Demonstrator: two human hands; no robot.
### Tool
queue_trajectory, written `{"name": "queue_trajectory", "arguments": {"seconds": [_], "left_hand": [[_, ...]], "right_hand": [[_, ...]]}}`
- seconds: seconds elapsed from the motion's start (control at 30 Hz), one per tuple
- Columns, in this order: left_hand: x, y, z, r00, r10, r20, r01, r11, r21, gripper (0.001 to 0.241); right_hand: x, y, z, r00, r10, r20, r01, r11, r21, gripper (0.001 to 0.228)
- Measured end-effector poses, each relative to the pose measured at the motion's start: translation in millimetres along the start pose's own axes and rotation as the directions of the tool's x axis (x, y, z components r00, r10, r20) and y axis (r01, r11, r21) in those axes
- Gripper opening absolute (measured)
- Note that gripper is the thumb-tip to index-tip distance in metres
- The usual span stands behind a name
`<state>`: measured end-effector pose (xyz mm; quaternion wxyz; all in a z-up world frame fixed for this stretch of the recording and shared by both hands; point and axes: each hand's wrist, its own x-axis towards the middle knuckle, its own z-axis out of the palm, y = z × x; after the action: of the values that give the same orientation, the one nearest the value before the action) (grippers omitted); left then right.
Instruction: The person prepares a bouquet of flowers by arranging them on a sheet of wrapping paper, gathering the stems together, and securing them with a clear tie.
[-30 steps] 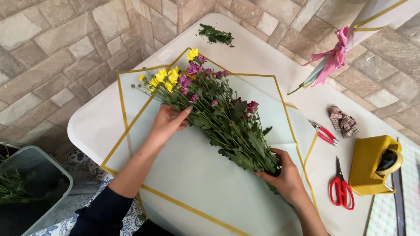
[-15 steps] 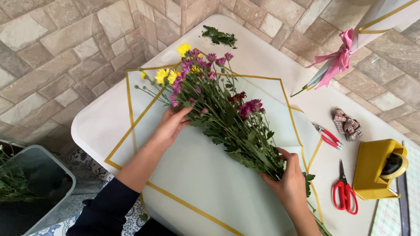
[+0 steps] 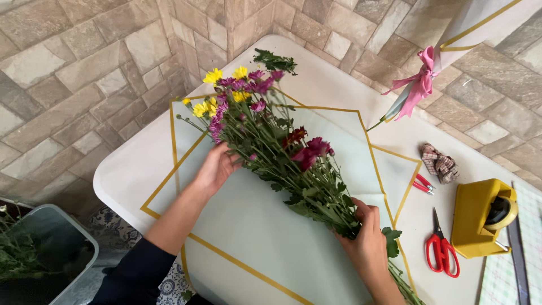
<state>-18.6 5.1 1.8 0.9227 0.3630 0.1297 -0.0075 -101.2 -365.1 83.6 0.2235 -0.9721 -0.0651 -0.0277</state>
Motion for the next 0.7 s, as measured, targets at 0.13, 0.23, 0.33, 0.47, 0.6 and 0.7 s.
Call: {"name": "queue_trajectory", "arguments": {"seconds": [0.13,0.23,0.33,0.47,0.6,0.7], "left_hand": [[-14.6,13.0,17.4,0.992,-0.106,-0.067,0.116,0.980,0.160,0.017],[-23.3,9.6,12.3,0.931,0.150,-0.334,-0.025,0.936,0.351,0.083],[-79.5,39.6,68.5,0.728,0.642,-0.242,-0.240,0.569,0.787,0.089],[-96.7,43.8,109.3,0.393,0.797,0.459,-0.515,-0.223,0.828,0.058],[-75.9,20.2,119.1,0.589,0.346,0.730,-0.573,-0.458,0.680,0.036],[-55.1,11.8,118.3,0.687,0.194,0.700,-0.538,-0.511,0.670,0.052]], "right_hand": [[2.7,4.8,15.9,1.000,-0.013,0.026,0.014,1.000,-0.019,0.081],[2.0,7.0,19.1,1.000,0.023,0.002,-0.023,0.996,-0.082,0.083],[-3.6,1.9,14.9,0.998,-0.030,0.055,0.034,0.997,-0.063,0.081],[-4.2,-1.2,12.0,0.994,-0.100,0.037,0.103,0.989,-0.109,0.084],[2.1,-11.2,-1.2,0.995,-0.068,0.075,0.070,0.997,-0.013,0.087],[8.1,-12.5,-11.1,0.994,-0.067,0.091,0.059,0.994,0.097,0.092]]}}
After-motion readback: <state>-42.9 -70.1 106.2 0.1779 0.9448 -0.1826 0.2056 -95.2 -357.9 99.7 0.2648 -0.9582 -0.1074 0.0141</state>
